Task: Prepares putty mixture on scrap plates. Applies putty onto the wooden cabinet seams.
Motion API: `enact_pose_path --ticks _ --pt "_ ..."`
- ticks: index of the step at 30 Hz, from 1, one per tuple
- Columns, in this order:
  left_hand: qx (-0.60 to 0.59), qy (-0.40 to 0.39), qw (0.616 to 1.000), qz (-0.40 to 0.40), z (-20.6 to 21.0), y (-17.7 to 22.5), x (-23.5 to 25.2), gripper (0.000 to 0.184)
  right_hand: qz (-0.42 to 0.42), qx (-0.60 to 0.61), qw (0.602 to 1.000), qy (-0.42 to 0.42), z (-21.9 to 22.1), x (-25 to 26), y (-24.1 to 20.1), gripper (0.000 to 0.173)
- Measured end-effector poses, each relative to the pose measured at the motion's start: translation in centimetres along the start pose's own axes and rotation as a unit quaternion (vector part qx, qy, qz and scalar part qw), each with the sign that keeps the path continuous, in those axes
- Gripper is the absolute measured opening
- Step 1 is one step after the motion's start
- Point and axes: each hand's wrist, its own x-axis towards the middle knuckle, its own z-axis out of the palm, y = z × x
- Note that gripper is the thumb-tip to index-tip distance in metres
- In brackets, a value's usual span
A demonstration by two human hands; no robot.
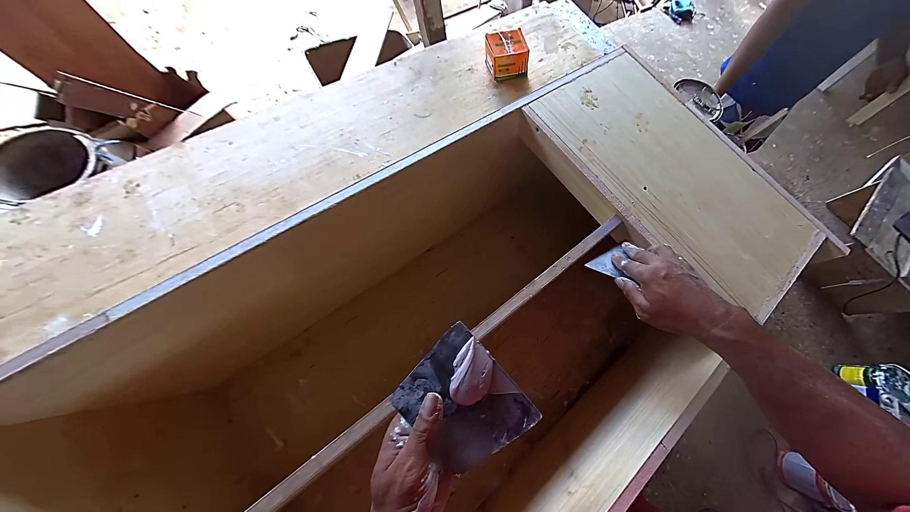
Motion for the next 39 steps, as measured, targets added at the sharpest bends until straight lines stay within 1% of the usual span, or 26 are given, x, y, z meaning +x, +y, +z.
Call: enact_pose_path --ticks 4,7,10,12,15,16,17,18,20,22,25,29,32,34,36,37,39 --pt "0.003 0.004 1.000 -0.008 -0.4 -0.1 -0.1 0.025 -0.017 0.012 0.996 0.089 1.1 -1.3 -0.4 0.053" --pt "0.009 0.007 1.000 -0.013 -0.4 -0.1 0.2 0.026 -0.032 0.010 0.993 0.112 1.9 -0.3 -2.1 0.053" --pt "0.018 0.008 1.000 -0.009 -0.3 0.0 0.2 0.025 -0.034 0.007 0.995 0.099 3.0 0.9 -2.7 0.053" --pt "0.021 0.008 1.000 -0.003 -0.1 0.1 0.4 0.024 -0.033 0.005 0.996 0.080 3.1 0.6 -2.6 0.051" --pt "0.021 -0.001 1.000 0.001 0.0 0.2 0.7 0.023 0.004 0.001 1.000 0.003 2.2 -1.4 -1.9 0.045" --pt "0.025 -0.005 1.000 -0.001 0.1 0.3 1.0 0.023 0.006 0.002 1.000 0.010 2.1 -2.2 -1.7 0.046" --pt "0.034 -0.005 0.999 -0.005 0.4 0.4 1.4 0.023 -0.001 0.006 0.999 0.036 1.8 -3.0 -1.8 0.047" --pt "0.040 -0.005 0.999 -0.012 0.7 0.4 1.7 0.025 -0.021 0.018 0.997 0.069 1.4 -3.9 -2.4 0.048" --pt "0.051 -0.011 0.998 -0.022 0.8 0.4 2.4 0.027 -0.087 0.056 0.986 0.130 0.2 -5.3 -5.0 0.049" --pt "0.054 -0.017 0.998 -0.018 1.2 -0.1 3.3 0.027 -0.155 0.091 0.971 0.160 -1.4 -6.6 -8.3 0.046" --pt "0.066 -0.017 0.997 -0.020 1.9 -0.6 4.0 0.029 -0.211 0.091 0.960 0.157 -2.9 -7.9 -11.8 0.043" --pt "0.083 -0.034 0.996 -0.002 3.0 -0.8 4.2 0.031 -0.227 0.050 0.962 0.143 -2.8 -7.7 -13.8 0.044" --pt "0.109 -0.030 0.993 0.014 3.5 -0.6 4.1 0.031 -0.234 0.022 0.965 0.115 -2.0 -7.7 -13.8 0.044" --pt "0.132 -0.010 0.991 0.021 3.0 -0.6 4.1 0.030 -0.232 0.029 0.969 0.084 -1.7 -8.1 -12.6 0.044" --pt "0.148 0.033 0.988 0.022 2.0 0.0 4.2 0.028 -0.197 0.057 0.977 0.061 -1.3 -8.1 -10.4 0.043" --pt "0.149 0.054 0.987 0.023 1.6 0.5 4.1 0.027 -0.169 0.068 0.981 0.069 -0.8 -7.7 -9.0 0.043" --pt "0.143 0.072 0.986 0.038 0.6 1.2 4.0 0.026 -0.107 0.059 0.986 0.112 0.4 -6.5 -6.4 0.046"
